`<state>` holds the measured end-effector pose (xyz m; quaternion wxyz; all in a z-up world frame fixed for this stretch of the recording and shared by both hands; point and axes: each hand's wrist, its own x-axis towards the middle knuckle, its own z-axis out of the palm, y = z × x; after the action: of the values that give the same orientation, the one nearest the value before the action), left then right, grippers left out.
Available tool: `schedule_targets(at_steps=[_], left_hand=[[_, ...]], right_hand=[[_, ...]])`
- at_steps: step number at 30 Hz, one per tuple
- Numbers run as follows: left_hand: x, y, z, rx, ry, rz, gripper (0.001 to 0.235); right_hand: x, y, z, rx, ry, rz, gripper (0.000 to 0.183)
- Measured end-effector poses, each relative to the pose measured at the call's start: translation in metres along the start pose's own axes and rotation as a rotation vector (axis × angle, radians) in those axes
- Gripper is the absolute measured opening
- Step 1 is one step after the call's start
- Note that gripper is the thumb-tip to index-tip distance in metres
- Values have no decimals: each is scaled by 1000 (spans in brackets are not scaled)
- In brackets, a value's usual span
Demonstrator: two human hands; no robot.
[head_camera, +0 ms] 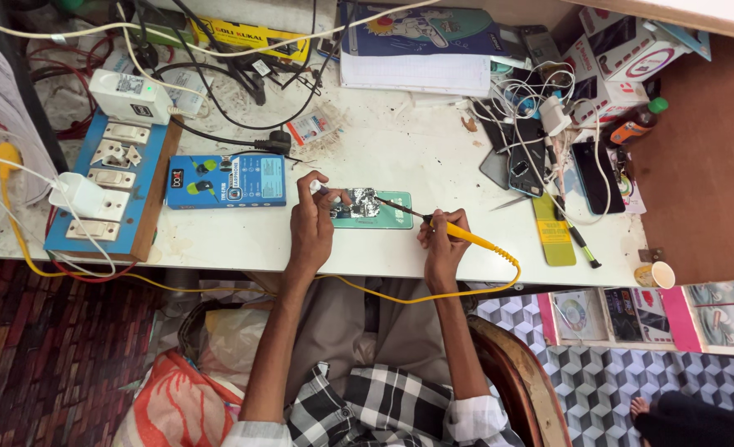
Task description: The person uses a soldering iron to apply heat to a green circuit board while holding a solder wire. They repeatedly touch the iron to different points on the board to solder components.
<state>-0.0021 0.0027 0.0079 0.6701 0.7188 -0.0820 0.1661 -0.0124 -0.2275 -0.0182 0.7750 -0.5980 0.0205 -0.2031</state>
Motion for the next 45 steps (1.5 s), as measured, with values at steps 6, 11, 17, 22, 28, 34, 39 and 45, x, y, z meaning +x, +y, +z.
schedule_targets(at_steps=[6, 11, 17, 22, 28, 34, 39, 45], left_hand=[[1, 1, 2, 23, 19, -30, 26], [0, 0, 3, 18, 11, -46, 25], [-1, -4, 4, -48, -1, -3, 25], [0, -6, 4, -1, -1, -30, 27], [-1, -8, 5, -12, -9, -40, 25], [-1, -9, 5, -36, -11, 9, 22], [0, -6, 4, -17, -13, -24, 22], [0, -4, 4, 10, -11, -47, 22]], right_hand=[[-1, -2, 1, -8, 12, 8, 22], [-1, -2, 0, -17, 28, 39, 23], [-2, 2, -4, 37, 79, 32, 22], [-4, 1, -2, 61, 48, 44, 25], [-4, -3, -1, 8, 26, 35, 26], [-2, 0, -1, 6, 59, 47, 27], [-1, -1, 0, 4, 49, 43, 26], [-1, -1, 0, -20, 49, 87, 25]])
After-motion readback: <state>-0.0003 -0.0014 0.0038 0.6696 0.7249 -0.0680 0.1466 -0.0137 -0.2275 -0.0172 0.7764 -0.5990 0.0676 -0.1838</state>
